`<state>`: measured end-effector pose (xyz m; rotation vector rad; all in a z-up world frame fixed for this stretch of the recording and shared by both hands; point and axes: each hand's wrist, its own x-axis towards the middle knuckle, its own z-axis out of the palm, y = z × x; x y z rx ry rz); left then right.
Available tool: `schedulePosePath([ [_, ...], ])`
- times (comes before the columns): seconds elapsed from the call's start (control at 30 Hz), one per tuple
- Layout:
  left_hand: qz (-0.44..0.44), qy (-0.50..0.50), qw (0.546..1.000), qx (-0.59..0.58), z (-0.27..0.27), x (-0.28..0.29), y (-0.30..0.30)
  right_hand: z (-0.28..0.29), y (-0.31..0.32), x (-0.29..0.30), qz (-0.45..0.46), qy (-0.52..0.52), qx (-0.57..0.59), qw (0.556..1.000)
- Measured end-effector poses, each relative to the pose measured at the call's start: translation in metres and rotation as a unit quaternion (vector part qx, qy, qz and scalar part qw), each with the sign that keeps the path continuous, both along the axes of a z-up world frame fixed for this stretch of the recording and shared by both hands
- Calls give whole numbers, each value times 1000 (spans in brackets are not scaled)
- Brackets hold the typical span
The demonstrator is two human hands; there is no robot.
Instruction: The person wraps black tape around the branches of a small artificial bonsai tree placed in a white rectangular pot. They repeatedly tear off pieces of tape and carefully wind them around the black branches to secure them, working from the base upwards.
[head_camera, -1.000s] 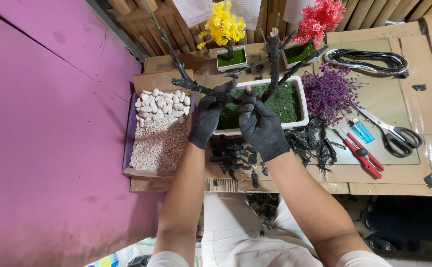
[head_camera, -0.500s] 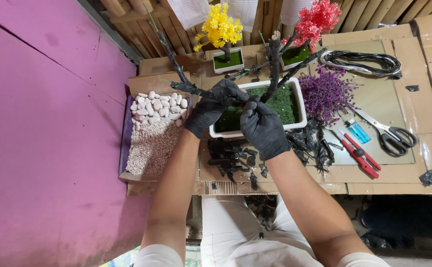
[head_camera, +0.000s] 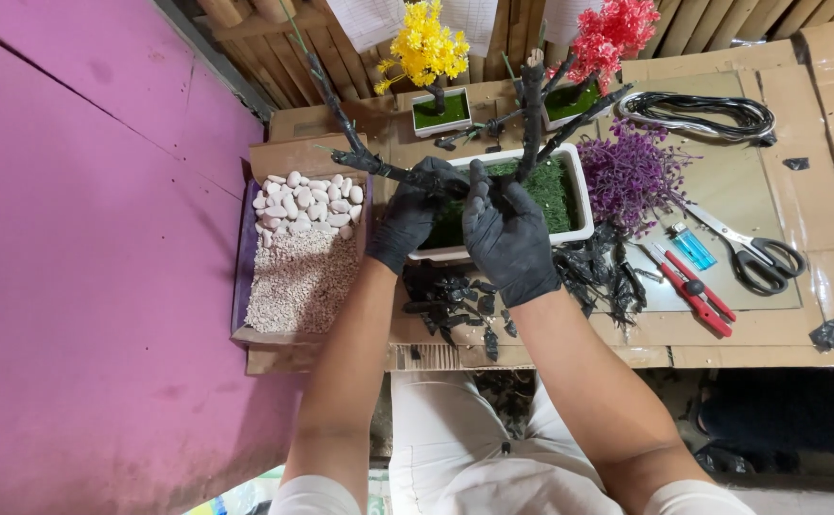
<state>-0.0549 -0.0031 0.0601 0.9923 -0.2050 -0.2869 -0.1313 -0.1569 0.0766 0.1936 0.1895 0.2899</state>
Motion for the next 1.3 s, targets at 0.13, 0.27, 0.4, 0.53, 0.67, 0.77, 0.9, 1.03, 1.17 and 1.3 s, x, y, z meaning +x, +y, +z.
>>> schedulePosePath([
  [0.13,53,-83,988,119,-20,-5,3,0,-3,-20,-9,10,-46,999],
  [0.27,166,-255,875,377,-42,-7,10,-18,2,-43,-23,49,-137,989],
  [0.4,222,-367,788,442,-12,-28,12,-41,15,-64,-43,46,-264,962],
  [0.53,229,-382,723,529,1,-41,21,-34,30,-83,-57,16,-322,945],
  [0.67,222,-364,655,623,20,-52,18,-32,36,-97,-66,-25,-433,898],
  [0.77,197,-322,678,631,24,-59,19,-25,38,-105,-85,-42,-490,867],
  [0.9,160,-278,710,627,32,-71,21,-47,43,-96,-126,-62,-540,830],
  [1.03,142,-258,716,633,36,-76,16,-35,44,-82,-183,-79,-574,794],
  [1.17,143,-213,748,612,36,-83,14,2,36,-69,-201,-100,-642,733],
  [1.3,153,-205,764,592,37,-86,9,32,44,-38,-95,-33,-717,690],
])
